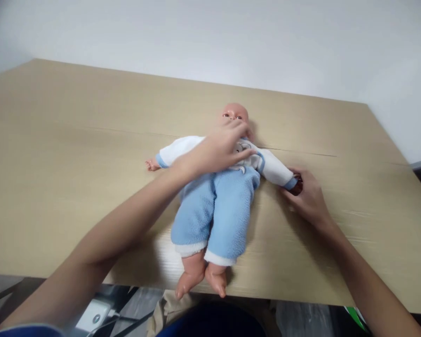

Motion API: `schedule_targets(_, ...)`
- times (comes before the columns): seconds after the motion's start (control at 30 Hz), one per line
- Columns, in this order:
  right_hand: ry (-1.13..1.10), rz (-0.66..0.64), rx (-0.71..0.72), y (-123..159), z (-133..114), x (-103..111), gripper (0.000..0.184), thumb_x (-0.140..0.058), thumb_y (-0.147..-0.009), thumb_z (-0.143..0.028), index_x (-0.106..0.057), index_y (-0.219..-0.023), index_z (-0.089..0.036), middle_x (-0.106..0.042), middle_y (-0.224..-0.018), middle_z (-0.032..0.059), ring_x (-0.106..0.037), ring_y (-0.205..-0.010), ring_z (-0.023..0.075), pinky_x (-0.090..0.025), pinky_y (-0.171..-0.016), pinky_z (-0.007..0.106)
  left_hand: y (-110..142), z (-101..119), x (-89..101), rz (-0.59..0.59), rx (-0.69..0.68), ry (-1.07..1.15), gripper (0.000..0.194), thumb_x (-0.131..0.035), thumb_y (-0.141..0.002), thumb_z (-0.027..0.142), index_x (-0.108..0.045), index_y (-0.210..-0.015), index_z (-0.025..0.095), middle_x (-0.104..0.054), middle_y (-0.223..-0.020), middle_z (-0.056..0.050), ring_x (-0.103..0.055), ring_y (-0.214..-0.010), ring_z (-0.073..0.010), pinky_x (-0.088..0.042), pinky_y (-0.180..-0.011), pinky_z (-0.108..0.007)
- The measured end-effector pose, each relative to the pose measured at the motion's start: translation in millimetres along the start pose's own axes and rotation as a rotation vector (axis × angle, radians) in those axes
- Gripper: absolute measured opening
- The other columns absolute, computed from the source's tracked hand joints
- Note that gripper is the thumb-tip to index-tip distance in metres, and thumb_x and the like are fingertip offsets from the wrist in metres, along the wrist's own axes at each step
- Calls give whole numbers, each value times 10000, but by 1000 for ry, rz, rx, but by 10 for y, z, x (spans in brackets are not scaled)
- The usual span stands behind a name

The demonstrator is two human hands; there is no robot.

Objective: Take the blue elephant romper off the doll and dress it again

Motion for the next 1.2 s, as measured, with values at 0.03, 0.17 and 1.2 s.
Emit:
schedule_targets(0.03,-52,15,-36,-16,12,12,631,-932,-849,-663,-725,-1321,-300,-817,-1203,146,-782,-980,380,-668,-852,580,-61,47,-157,-58,2,-40,261,-745,-1051,381,-718,-1199,168,-761,-1294,-191,-650,-1302,-397,-498,-1161,-558)
schedule_targets(0.17,-216,164,-87,-123,17,99,692,-1029,-713,-605,-691,-1226,-287,-805,-1161,98,-791,-1010,334,-670,-888,516,-151,86,-481,-181,32,-87,248,-702,-1098,357,-736,-1208,138,-796,-1233,-196,-693,-1241,-382,-494,-1104,-512)
schedule_targets(1.2,-355,33,334,-614,-835,-616,413,-645,-1088,-641,-848,-1096,-282,-714,-1212,117,-671,-1186,345,-586,-1086,543,-30,-14,-119,16,10,468,340,-732,-1066,512,-734,-988,181,-706,-1098,-102,-669,-1057,-260,-534,-985,-403)
Point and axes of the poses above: each hand's wrist, its own y-axis away from the middle knuckle, its own x-axis out of the back of the hand, z = x × y, the point moved 6 cm from there along -y, towards the middle knuckle
